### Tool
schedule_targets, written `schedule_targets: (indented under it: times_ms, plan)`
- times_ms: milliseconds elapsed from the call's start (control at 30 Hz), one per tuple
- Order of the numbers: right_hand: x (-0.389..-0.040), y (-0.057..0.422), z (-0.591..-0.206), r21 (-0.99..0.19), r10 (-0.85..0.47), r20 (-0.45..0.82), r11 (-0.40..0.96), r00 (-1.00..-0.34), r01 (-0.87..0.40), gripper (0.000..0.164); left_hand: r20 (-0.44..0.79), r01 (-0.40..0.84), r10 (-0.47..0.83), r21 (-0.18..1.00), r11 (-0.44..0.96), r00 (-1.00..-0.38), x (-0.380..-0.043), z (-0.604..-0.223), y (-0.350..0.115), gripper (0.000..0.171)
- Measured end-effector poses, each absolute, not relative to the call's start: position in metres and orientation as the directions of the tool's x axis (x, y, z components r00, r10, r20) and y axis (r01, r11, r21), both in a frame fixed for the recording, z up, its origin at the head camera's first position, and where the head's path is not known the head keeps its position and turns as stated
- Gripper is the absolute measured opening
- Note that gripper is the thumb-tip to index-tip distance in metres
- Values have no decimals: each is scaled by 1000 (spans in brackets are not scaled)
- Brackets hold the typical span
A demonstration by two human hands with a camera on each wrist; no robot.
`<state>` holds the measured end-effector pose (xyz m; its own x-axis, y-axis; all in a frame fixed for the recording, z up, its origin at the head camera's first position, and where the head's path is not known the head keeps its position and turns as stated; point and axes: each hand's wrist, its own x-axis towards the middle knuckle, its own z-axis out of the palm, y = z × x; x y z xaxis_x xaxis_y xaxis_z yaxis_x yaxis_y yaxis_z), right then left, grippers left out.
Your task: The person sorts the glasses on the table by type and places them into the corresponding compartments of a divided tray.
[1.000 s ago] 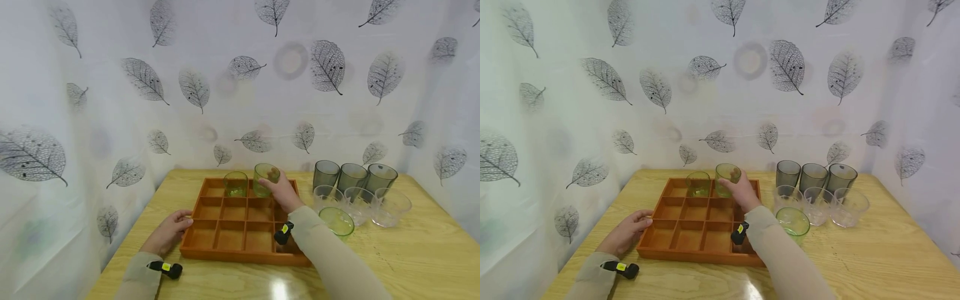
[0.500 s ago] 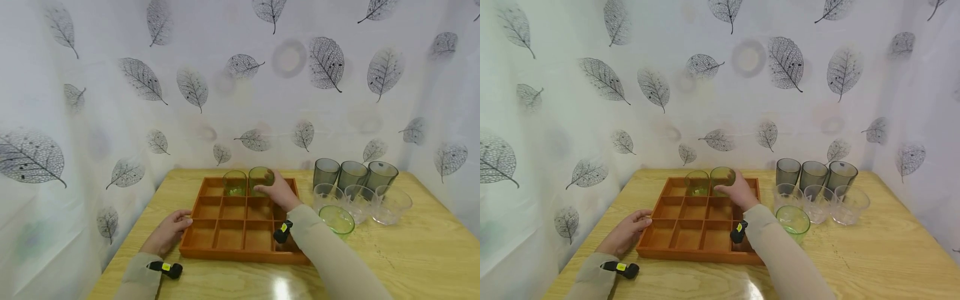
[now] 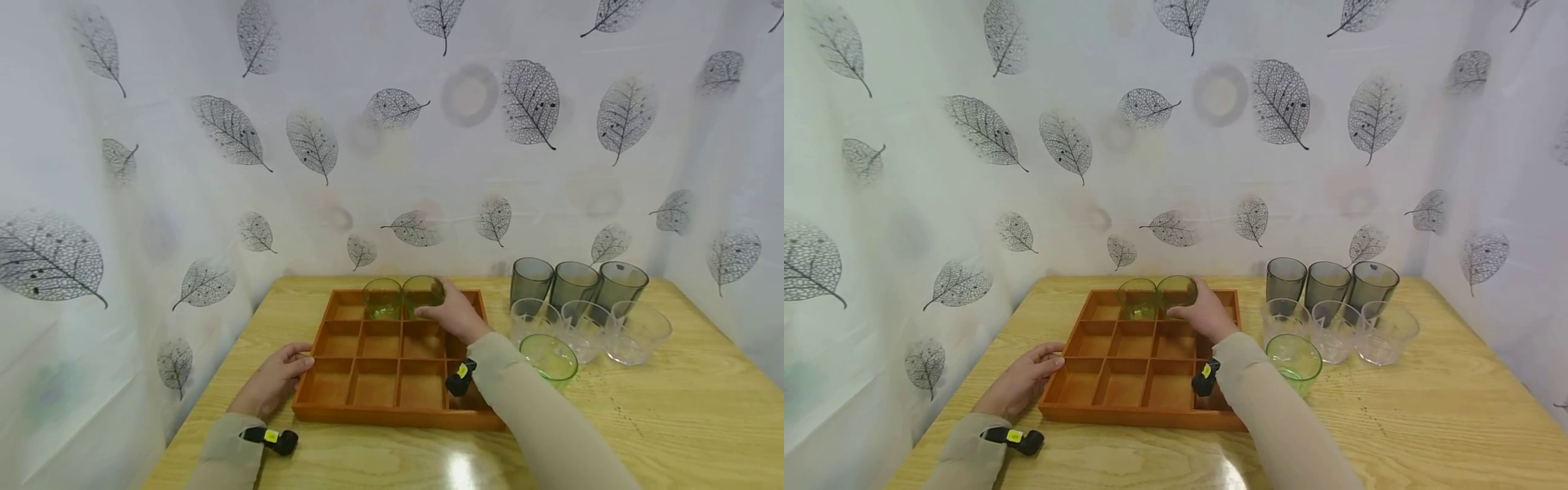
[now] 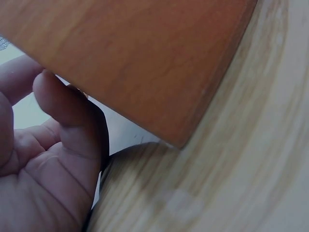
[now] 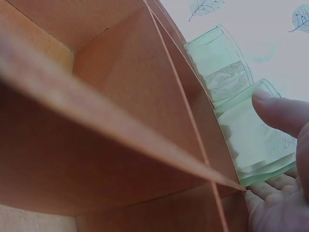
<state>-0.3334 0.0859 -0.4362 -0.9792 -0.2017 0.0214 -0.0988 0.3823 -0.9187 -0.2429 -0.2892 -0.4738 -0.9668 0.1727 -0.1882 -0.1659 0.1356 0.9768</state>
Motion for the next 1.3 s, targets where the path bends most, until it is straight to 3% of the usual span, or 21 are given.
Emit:
schedule_targets:
  times_ms: [700,1300]
  plan:
    - [-333,90,-438,-898,-227,-8,431,-974,-93,98,-184,-161,186,978,132,-965,-243,-477,-288,53]
    - [-317,102,-417,-943,-195,21,321,-981,-84,100,-187,-166,177,978,127,-966,-242,-473,-289,53]
